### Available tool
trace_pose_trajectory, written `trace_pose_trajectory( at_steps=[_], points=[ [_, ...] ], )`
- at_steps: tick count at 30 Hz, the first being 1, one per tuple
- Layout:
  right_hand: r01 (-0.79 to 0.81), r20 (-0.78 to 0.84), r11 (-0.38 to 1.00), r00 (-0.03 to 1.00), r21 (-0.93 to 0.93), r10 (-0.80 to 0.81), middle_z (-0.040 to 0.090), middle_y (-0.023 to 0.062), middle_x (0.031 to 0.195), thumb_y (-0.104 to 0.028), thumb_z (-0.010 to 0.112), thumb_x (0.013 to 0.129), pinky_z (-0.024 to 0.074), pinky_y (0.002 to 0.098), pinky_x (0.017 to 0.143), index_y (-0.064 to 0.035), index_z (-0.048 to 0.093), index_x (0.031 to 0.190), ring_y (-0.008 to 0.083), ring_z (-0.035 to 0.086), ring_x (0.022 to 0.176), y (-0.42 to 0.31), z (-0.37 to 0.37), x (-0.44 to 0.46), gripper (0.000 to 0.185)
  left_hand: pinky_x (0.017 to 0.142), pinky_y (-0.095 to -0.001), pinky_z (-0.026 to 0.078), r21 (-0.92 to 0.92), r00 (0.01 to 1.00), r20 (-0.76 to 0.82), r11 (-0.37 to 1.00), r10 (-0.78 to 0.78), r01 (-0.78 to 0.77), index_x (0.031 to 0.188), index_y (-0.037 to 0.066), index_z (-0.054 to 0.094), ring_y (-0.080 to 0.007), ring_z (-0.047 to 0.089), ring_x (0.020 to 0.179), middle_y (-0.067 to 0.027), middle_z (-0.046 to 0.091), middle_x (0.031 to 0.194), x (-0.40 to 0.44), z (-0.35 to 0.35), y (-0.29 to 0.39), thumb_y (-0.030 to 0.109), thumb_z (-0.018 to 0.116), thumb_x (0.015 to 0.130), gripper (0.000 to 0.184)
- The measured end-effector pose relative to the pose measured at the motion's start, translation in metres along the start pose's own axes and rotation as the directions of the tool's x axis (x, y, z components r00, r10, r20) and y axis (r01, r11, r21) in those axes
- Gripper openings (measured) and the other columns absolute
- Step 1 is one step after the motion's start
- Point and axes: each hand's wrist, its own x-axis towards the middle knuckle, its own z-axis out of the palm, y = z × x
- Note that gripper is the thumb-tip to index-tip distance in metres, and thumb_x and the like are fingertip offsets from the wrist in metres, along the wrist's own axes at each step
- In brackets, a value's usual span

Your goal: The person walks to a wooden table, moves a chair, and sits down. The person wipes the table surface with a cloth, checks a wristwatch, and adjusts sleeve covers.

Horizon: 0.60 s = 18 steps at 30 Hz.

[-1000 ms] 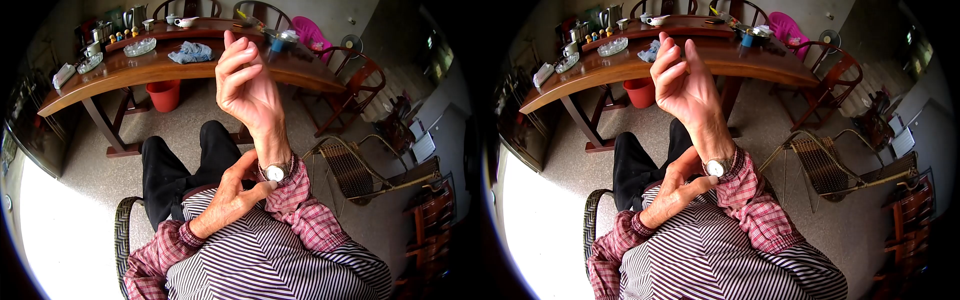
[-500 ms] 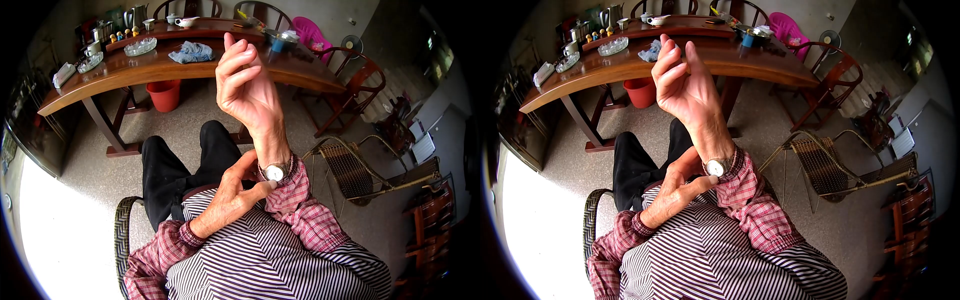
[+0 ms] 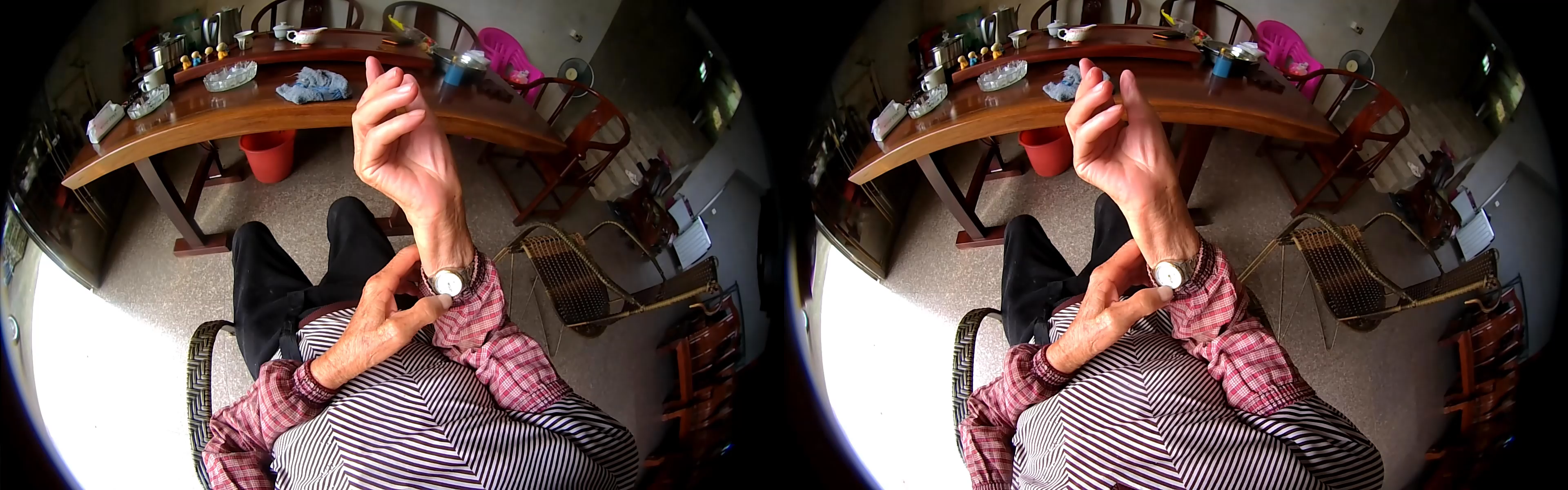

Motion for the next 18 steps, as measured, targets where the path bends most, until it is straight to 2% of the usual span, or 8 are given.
trace_pose_trajectory(
  at_steps=[1, 4, 18],
  points=[
    [0.0, 0.0, 1.0, 1.0, 0.0, 0.0, 0.068, 0.0105, 0.093, -0.024, 0.065, 0.091, 0.0574, 0.0235, 0.06, 0.0017, 0.062, 0.114, 0.0163, 0.064, 0.079, 0.0025, 0.0012, -0.0004, 0.035, 0.085, -0.0315, 0.047, 0.0, 1.0, 0.0, 1.0, 0.0, 0.0, 0.128, -0.003, 0.048, -0.0179, 0.059, 0.094, -0.0106, 0.063, 0.099, 0.0, -0.0001, 0.0001, 0.011, 0.069, 0.079, 0.055],
    [0.164, -0.143, 0.98, 0.979, 0.117, -0.147, 0.068, 0.0105, 0.093, -0.024, 0.065, 0.091, 0.0573, 0.0234, 0.06, 0.0018, 0.062, 0.114, 0.0162, 0.064, 0.079, 0.0089, 0.005, -0.0012, 0.034, 0.085, -0.0316, 0.047, 0.007, 1.0, 0.004, 1.0, -0.004, 0.004, 0.128, -0.003, 0.048, -0.0179, 0.059, 0.094, -0.0106, 0.063, 0.099, -0.0001, -0.0006, 0.0002, 0.011, 0.069, 0.079, 0.055],
    [0.15, -0.137, 0.982, 0.981, 0.113, -0.134, 0.068, 0.0102, 0.094, -0.024, 0.065, 0.09, 0.0572, 0.0238, 0.06, 0.0021, 0.062, 0.114, 0.0166, 0.063, 0.08, 0.0071, 0.0031, -0.0013, 0.035, 0.085, -0.0316, 0.047, 0.024, 1.0, 0.011, 1.0, -0.012, 0.012, 0.127, -0.003, 0.048, -0.0178, 0.059, 0.092, -0.0104, 0.063, 0.097, 0.0003, -0.0016, -0.0014, 0.012, 0.069, 0.079, 0.055]
  ],
)
